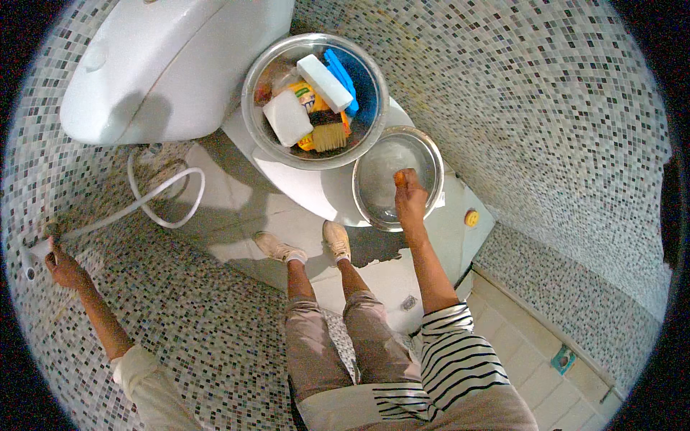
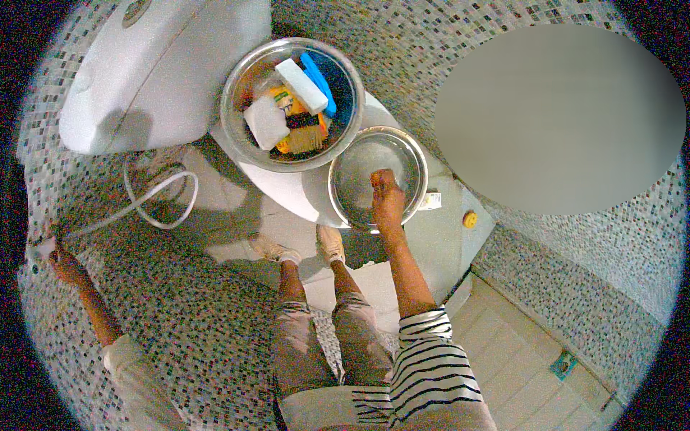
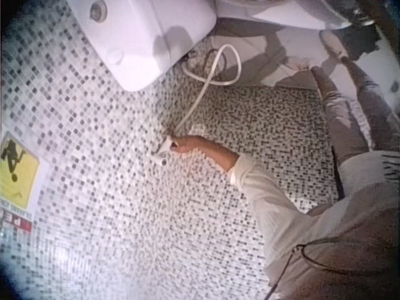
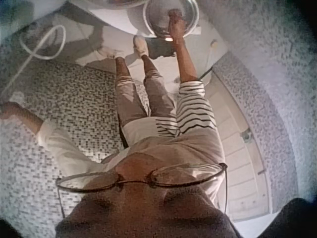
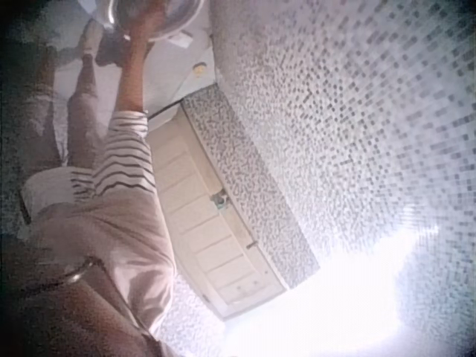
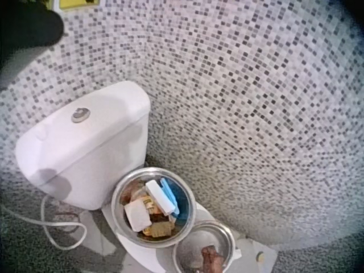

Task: The person cleans and reassembles a bidet sprayer head and hose by hand and with a cloth.

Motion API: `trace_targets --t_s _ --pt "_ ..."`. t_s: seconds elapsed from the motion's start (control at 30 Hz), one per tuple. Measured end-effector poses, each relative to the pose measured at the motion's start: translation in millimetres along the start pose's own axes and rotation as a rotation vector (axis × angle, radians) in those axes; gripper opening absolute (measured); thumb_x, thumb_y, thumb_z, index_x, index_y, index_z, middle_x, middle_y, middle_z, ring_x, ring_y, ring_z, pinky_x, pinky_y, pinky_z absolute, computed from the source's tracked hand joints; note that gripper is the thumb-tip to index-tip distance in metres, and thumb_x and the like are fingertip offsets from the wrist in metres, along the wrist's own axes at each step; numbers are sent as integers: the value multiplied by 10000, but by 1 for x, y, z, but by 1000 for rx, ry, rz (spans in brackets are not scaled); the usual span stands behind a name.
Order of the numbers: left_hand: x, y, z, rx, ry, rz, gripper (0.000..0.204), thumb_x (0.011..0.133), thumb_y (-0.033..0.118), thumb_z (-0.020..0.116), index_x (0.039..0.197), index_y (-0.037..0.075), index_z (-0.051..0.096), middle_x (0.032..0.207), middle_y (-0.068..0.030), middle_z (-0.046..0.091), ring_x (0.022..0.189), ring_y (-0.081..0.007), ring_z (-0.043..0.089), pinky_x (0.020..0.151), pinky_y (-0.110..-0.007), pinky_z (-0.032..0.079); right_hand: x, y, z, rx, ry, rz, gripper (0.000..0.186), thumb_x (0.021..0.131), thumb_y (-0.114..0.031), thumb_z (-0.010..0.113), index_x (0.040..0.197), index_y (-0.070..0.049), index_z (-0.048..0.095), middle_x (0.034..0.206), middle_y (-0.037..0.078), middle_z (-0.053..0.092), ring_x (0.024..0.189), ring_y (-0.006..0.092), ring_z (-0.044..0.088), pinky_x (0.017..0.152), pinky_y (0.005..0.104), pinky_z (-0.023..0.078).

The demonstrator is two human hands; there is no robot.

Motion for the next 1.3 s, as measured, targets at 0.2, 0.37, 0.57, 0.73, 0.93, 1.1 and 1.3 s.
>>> trace_targets --t_s 0.2,0.37,0.57,0.73,0.93,1.1,1.3 --pt "7 -4 -12 -262 -56 -120 395 754 412 613 887 41 627 777 -76 624 673 -199 545 628 -336 413 4 38 22 86 43 -28 211 803 -71 502 1006 -65 558 813 78 550 672 184 529 584 307 420" --pt "-22 40 4 -285 -116 -53 286 797 192 609 1026 22 584 937 -113 611 807 -222 556 734 -326 431 37 127 -12 -25 184 -283 338 800 -23 466 1134 -11 515 1210 132 493 1049 268 498 880 350 408" --pt "-24 45 -54 -835 -295 -591 405 854 261 554 1172 17 495 1154 -76 535 1066 -150 478 852 -304 363 35 79 -8 -256 176 -88 317 901 -236 416 1113 -49 561 1003 136 618 909 240 573 773 328 431" --pt "6 56 -104 -1027 -295 -730 469 884 361 473 1224 40 440 1189 -79 502 1105 -150 453 902 -333 337 28 26 2 -421 143 -98 358 910 -285 381 1095 -49 576 993 164 613 904 268 575 771 335 434" --pt "30 90 -114 -1143 -286 -690 470 891 363 457 1233 42 414 1210 -85 471 1089 -176 466 867 -326 400 15 39 16 -519 102 -8 379 901 -293 383 1139 -50 549 1033 147 591 910 267 562 760 317 435" --pt "31 95 -109 -1053 -294 -609 442 872 253 522 1231 20 411 1182 -84 482 1064 -167 483 839 -304 437 -27 -54 44 152 70 -210 467 887 -373 390 1196 -37 489 1115 105 536 875 220 548 744 312 449" --pt "34 86 -112 -1058 -285 -570 428 846 189 563 1208 -4 441 1186 -102 486 1060 -169 487 873 -301 412 -120 -360 141 588 -538 -183 337 857 -180 467 1158 -35 513 1019 71 539 780 141 546 760 274 438"
Point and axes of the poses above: each hand's wrist, its own x-axis towards the middle knuckle, its own z-axis out of the palm, y = z × x, the point moved 1 cm from there along x, towards the middle knuckle
